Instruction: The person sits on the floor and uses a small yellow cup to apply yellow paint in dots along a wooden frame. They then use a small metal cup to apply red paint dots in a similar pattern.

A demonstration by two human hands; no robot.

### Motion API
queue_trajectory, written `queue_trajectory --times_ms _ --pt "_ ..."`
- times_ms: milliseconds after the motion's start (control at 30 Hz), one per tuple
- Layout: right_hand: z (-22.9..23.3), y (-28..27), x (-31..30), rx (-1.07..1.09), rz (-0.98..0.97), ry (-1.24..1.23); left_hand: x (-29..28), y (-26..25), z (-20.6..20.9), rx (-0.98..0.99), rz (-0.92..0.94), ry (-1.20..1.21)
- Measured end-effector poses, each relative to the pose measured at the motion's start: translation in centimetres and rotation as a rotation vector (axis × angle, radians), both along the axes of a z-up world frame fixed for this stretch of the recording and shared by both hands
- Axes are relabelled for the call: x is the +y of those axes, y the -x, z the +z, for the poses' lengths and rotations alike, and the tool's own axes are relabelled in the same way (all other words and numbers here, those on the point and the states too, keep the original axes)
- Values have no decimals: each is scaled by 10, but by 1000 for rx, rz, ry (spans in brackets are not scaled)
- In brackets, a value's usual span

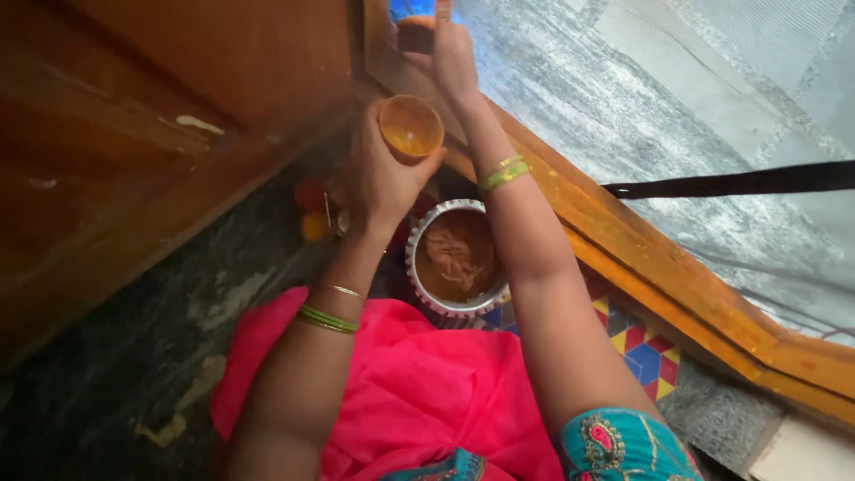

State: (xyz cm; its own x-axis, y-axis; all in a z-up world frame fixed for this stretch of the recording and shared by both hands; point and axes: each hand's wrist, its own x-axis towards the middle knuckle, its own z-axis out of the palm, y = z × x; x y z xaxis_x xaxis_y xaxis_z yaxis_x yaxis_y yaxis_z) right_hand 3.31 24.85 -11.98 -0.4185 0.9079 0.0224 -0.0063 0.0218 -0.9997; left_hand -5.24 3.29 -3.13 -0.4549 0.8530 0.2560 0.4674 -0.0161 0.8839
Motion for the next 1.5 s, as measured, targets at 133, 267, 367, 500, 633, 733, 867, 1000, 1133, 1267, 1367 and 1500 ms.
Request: queue_trajectory --times_ms 133,267,367,500,633,733,867,1000,1133,1267,1367,1500 --pt "-13 -2 0 -398 31 -279 1 0 -3 14 -26 6" --pt "17 -79 -67 -838 148 -808 -7 -3 3 27 -56 -40" --pt "30 -156 -108 -862 44 -769 -14 -9 8 49 -92 -52" --pt "37 -291 -187 -940 -260 -532 -20 -17 16 37 -134 -63" --pt "23 -369 -231 -1201 -562 -666 -26 -31 25 -21 -216 -51" --pt "-17 -346 -216 -1354 -478 -517 -29 -42 24 23 -252 -44" --pt "-42 -251 -154 -988 -218 -658 -31 -43 21 65 -291 -78" --pt "6 -254 -158 -904 -95 -669 -39 -40 28 108 -283 -94" --pt "63 -363 -218 -1076 -160 -359 -43 -43 40 115 -273 -77" --pt "82 -426 -239 -984 -56 -408 -35 -66 40 159 -295 -103" --pt "67 -393 -202 -883 203 -448 -36 -90 40 14 -422 -52" --pt "32 -234 -78 -713 562 -539 -43 -106 39 -213 -435 -30"
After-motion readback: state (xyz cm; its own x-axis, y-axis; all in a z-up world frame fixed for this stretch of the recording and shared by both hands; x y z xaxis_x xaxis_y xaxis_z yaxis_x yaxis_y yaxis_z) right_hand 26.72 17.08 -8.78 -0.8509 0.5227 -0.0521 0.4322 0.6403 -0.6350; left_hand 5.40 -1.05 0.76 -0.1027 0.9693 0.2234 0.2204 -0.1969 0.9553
